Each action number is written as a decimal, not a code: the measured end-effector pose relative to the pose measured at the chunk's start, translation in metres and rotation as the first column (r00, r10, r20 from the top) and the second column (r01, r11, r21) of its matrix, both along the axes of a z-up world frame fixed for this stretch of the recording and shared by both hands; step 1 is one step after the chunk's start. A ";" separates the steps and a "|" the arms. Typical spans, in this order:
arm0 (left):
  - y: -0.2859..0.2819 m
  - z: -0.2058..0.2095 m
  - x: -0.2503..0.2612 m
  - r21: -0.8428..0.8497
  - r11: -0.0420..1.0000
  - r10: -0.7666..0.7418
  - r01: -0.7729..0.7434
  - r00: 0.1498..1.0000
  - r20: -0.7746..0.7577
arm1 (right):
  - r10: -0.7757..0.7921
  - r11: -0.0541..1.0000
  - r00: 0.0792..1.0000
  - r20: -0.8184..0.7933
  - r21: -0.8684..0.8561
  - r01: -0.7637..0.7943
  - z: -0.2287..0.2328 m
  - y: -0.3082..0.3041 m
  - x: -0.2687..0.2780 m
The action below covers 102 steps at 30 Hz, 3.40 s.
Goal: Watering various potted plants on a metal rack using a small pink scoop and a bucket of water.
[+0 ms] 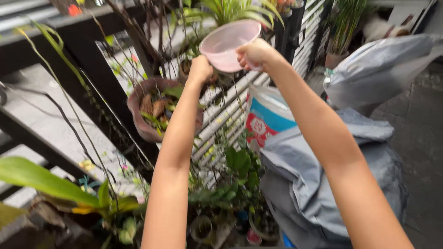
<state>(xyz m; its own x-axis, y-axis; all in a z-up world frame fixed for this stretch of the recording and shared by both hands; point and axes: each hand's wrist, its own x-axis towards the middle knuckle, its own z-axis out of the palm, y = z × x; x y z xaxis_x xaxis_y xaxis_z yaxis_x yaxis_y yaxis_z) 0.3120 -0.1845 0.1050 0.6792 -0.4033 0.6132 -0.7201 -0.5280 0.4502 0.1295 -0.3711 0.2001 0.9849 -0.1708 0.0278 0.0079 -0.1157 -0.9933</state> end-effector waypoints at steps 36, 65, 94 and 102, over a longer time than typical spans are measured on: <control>0.217 -0.485 -0.199 -0.266 0.846 -0.015 -0.463 0.478 -0.878 | 0.116 0.917 0.922 -0.370 -0.316 -0.242 -0.337 0.160 -0.205; 0.227 -0.510 -0.184 -0.394 0.705 -0.353 -0.590 0.189 -0.916 | 0.222 0.935 0.880 -0.419 -0.165 -0.314 -0.362 0.171 -0.165; -0.009 -0.424 -0.109 -0.608 0.744 -0.556 -0.278 0.248 -0.794 | -0.313 0.870 0.923 -0.223 -0.457 0.185 -0.310 0.044 -0.133; -0.063 -0.455 -0.086 -0.541 0.839 -0.512 -0.056 0.253 -0.821 | -0.407 0.763 0.912 -0.044 -0.566 0.313 -0.338 0.006 -0.128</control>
